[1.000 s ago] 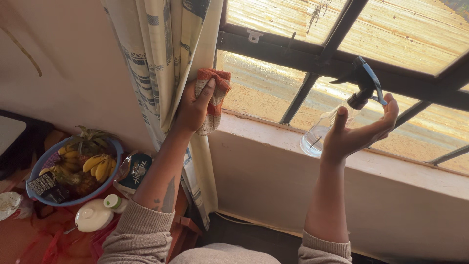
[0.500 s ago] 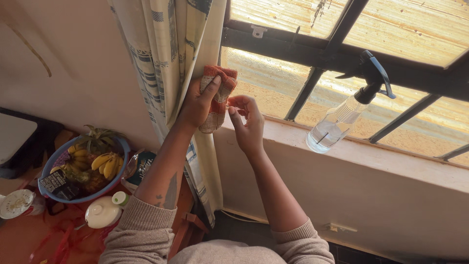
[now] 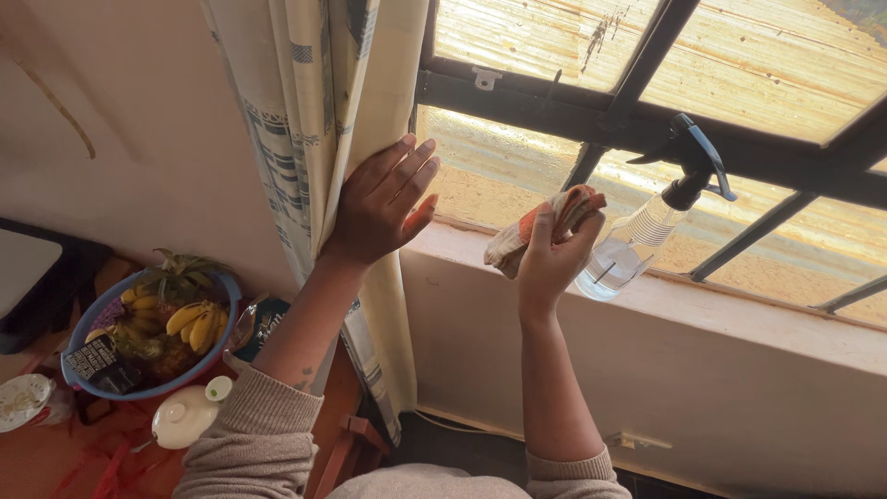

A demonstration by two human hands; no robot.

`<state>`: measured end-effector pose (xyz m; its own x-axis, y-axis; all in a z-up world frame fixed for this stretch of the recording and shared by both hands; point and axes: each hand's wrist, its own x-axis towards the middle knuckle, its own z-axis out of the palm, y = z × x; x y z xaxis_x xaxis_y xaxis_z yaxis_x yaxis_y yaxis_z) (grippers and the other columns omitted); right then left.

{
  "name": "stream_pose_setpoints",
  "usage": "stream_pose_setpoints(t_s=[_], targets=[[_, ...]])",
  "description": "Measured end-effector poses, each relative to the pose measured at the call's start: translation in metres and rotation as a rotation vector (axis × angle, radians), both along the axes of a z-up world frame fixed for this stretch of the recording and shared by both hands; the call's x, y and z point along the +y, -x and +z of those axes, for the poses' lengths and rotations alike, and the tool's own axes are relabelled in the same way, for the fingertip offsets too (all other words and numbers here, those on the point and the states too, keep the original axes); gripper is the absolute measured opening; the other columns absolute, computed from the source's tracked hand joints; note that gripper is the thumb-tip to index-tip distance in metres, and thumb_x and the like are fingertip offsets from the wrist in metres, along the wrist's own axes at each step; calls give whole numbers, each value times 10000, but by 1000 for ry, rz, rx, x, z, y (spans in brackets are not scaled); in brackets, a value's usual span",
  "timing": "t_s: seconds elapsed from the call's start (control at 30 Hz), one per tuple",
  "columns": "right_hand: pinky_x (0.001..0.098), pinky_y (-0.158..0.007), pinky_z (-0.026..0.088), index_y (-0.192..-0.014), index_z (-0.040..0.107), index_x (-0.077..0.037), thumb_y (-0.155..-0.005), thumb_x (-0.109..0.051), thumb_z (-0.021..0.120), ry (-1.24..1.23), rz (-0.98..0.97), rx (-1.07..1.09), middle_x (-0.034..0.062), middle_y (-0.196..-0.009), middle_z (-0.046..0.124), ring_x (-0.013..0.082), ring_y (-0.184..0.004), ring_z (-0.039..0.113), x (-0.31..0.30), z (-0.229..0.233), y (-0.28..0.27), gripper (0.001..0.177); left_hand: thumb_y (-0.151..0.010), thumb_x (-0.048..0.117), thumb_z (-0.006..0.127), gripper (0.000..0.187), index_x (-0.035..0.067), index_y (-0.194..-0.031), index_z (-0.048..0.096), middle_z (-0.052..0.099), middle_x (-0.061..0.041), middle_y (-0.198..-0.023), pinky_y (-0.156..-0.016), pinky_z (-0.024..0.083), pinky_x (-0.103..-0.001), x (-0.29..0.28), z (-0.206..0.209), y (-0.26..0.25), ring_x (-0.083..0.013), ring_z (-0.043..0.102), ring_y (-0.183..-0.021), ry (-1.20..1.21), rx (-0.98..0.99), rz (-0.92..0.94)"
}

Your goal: The person cleans a window using a spray bottle and a cloth. They spray the window and wipe it repeatedly, focusing on the lower panes and the window sill.

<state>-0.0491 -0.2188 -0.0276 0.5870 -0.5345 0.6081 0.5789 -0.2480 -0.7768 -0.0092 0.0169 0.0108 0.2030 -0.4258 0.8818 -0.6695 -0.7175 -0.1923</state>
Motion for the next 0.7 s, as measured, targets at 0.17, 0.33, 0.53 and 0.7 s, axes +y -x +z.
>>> stream_pose_setpoints(t_s=[0.17, 0.33, 0.53, 0.7], targets=[[422, -865, 595, -1314, 509, -97, -915, -50, 735, 754, -715, -216, 166, -1203, 545, 359, -1104, 652, 15, 25, -51, 461, -1041, 192, 666, 467, 188, -1502, 592, 512, 30, -1597, -1279, 209, -467, -3, -14, -26, -184, 412, -1499, -57, -84, 189], [460, -788, 584, -1176, 703, -133, -848, 6, 761, 1020, -269, -60, 95, -1082, 572, 290, -936, 656, 47, -5, -51, 362, -1081, 116, 619, 276, 165, -1341, 699, 581, 65, -1540, -1287, 213, -433, -2, -22, -34, -148, 451, -1471, -32, -107, 197], [404, -856, 624, -1175, 712, -164, -915, 43, 733, 651, -489, 37, 71, -1128, 578, 250, -1024, 669, 8, -14, -39, 333, -1028, 53, 570, 319, 158, -1280, 734, 621, 73, -1482, -1279, 223, -417, 6, -23, -35, -131, 480, -1432, -79, -134, 197], [499, -956, 533, -1340, 625, -133, -937, -11, 754, 763, -569, -158, 162, -1310, 476, 353, -1202, 538, 44, 13, -62, 440, -1045, 57, 592, 376, 176, -1388, 691, 589, 66, -1501, -1271, 266, -440, 6, -34, -44, -150, 483, -1423, -19, -181, 184]])
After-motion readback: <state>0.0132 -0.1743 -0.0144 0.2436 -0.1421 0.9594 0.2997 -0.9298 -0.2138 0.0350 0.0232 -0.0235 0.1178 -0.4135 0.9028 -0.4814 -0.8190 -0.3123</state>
